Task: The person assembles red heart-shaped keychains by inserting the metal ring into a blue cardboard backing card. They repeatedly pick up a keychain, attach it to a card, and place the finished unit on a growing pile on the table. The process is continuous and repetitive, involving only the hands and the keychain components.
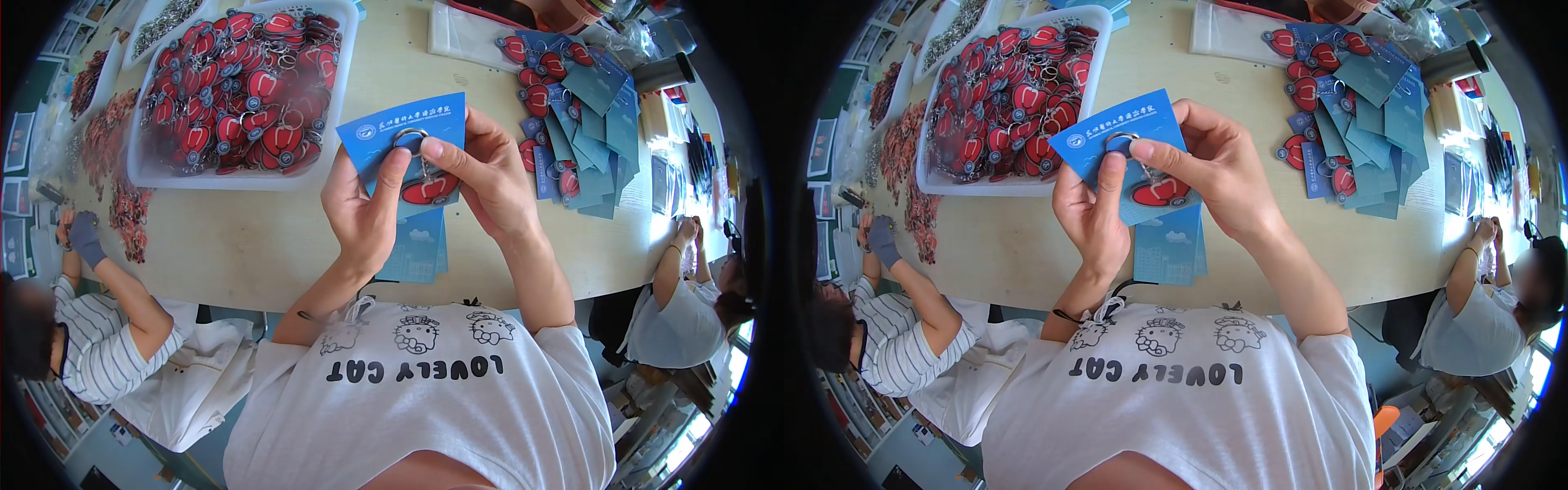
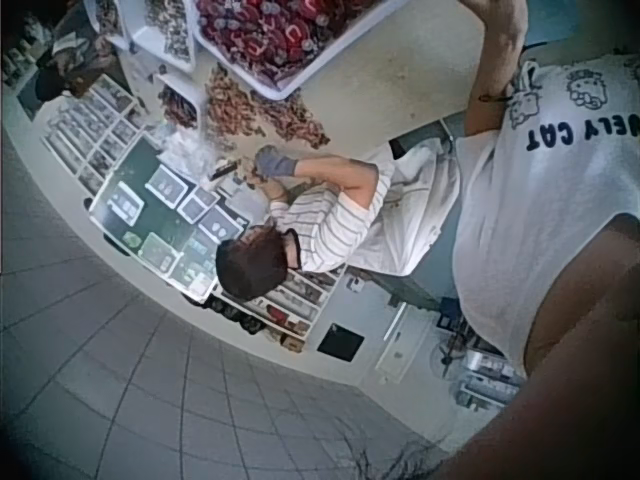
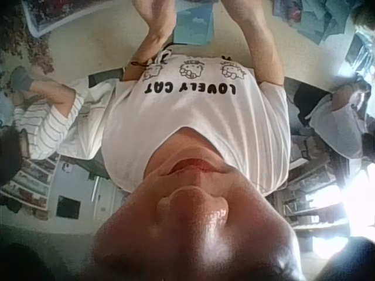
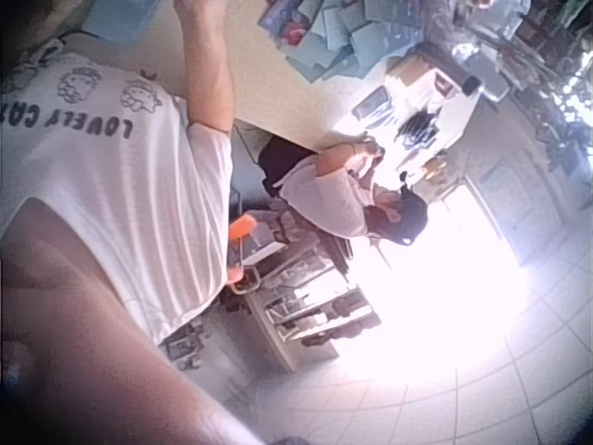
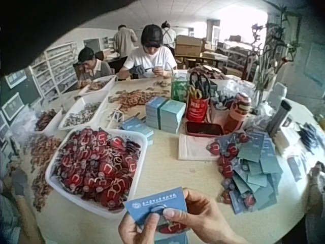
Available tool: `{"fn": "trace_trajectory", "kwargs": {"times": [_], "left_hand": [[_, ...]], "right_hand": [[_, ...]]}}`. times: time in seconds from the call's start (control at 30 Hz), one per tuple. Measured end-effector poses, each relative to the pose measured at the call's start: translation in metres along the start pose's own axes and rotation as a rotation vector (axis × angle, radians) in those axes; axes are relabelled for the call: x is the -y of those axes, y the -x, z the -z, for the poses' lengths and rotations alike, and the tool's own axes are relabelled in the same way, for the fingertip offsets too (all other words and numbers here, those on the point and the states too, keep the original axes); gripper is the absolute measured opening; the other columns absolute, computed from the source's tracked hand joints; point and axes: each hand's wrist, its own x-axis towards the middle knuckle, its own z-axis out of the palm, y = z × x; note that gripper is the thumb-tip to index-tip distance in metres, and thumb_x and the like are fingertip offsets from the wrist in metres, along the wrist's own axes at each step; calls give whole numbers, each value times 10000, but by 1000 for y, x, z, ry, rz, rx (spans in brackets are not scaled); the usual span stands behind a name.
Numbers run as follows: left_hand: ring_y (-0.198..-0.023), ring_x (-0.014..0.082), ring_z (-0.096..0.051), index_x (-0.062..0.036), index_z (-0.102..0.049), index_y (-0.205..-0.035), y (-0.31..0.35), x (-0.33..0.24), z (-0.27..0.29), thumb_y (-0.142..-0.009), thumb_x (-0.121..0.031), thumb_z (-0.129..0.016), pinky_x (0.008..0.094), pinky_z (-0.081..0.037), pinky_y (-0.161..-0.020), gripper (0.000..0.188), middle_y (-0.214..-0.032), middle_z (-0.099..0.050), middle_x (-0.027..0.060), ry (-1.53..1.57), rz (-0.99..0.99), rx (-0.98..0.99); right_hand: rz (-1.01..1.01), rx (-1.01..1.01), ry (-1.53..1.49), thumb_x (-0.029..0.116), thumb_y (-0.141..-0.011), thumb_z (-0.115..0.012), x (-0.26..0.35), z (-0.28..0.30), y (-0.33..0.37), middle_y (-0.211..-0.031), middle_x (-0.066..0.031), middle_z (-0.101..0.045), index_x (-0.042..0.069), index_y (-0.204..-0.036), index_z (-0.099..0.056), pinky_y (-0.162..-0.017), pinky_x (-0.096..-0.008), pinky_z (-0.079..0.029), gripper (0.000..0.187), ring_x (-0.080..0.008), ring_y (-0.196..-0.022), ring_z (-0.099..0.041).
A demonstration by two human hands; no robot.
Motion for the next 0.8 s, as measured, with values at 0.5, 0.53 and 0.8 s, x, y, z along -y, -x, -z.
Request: {"fn": "trace_trajectory", "kwargs": {"times": [0.5, 0.53, 0.8], "left_hand": [[-1214, 272, -429, -1, -368, -1358, 8, 9, 11, -837, -68, -656, 372, -350, -999, 600, -1257, -471, 159, -411, 81, 497], [-1225, 305, -415, -14, -392, -1353, 8, 6, 18, -804, -101, -697, 400, -340, -1006, 634, -1274, -463, 161, -576, -9, 582], [-1387, 417, -158, -222, -480, -1364, 29, -6, 58, -611, -556, -756, 602, -90, -1096, 869, -1492, -290, 132, -1087, -152, 997]], "right_hand": [[73, -201, 188, 36, -818, -695, 30, 80, 33, -1014, -59, -630, -3, -1120, -567, -854, -276, -484, 331, -128, -925, -607], [137, -325, 235, 37, -806, -703, 46, 102, 37, -1037, -76, -628, -3, -1162, -551, -871, -293, -484, 389, -153, -969, -615], [417, -736, 1234, 287, -810, -720, 152, 291, 2, -1230, -205, -532, 33, -1309, -482, -975, -380, -427, 609, -296, -1175, -492]]}}
